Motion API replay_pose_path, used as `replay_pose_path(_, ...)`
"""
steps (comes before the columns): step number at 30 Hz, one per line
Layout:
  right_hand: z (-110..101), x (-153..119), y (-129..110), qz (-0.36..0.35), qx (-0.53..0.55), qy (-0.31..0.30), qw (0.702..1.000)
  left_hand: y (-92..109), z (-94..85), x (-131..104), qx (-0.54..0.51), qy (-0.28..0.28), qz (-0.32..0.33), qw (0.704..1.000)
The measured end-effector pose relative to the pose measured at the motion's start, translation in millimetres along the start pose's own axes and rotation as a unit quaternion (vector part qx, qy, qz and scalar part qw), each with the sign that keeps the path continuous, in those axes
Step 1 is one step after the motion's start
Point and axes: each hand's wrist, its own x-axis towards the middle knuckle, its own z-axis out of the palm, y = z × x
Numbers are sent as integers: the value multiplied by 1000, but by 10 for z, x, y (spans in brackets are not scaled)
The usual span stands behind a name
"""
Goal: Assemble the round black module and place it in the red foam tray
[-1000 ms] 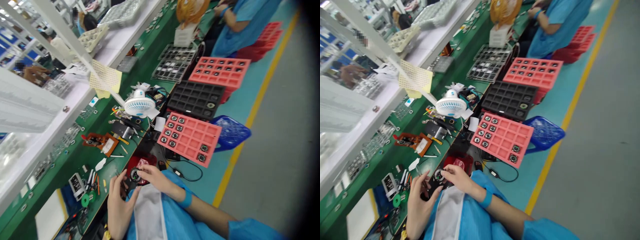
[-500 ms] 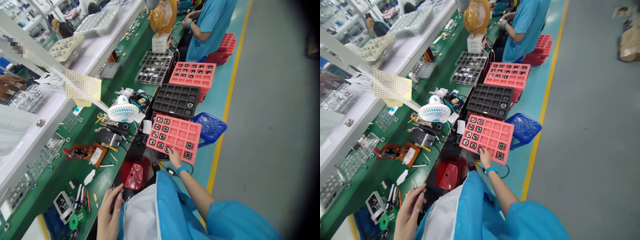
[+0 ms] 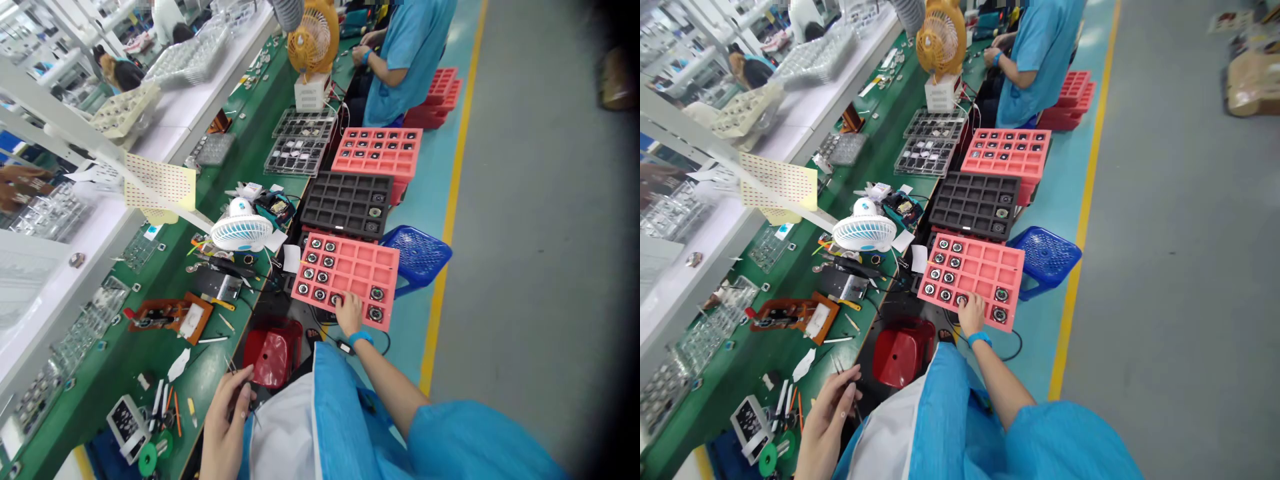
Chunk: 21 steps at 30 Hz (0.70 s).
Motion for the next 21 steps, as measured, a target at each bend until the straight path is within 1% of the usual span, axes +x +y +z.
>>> replay_pose_path(2,37,-114,-126,-19,29,-53,998,-74,27,65,-35,4,-35,999)
replay_pose_path(4,127,-296,-296,-48,63,-142,987,-166,52,138,-64,18,-71,995)
replay_pose_path(5,187,-420,-397,-66,81,-199,974,-212,62,175,-74,24,-85,993)
replay_pose_path(7,317,-723,-624,-103,119,-324,933,-289,74,243,-75,29,-99,992)
replay_pose_path(9,426,-1060,-862,-136,149,-442,874,-343,78,300,-55,34,-93,994)
replay_pose_path(11,489,-1364,-1077,-167,167,-527,816,-383,80,344,-29,32,-78,996)
replay_pose_path(12,504,-1486,-1165,-180,171,-553,795,-402,81,361,-19,29,-72,997)
replay_pose_path(13,512,-1582,-1236,-191,173,-566,783,-425,83,373,-11,27,-66,997)
replay_pose_path(14,517,-1650,-1288,-201,171,-567,780,-449,86,382,-4,23,-62,998)
replay_pose_path(15,522,-1693,-1320,-209,166,-559,785,-474,90,387,0,17,-59,998)
replay_pose_path(18,557,-1695,-1313,-221,132,-507,823,-505,89,378,15,-22,-48,998)
replay_pose_path(20,586,-1628,-1242,-219,104,-473,847,-428,34,351,26,-47,-38,998)
replay_pose_path(21,596,-1584,-1193,-216,91,-459,857,-348,-28,327,29,-54,-35,997)
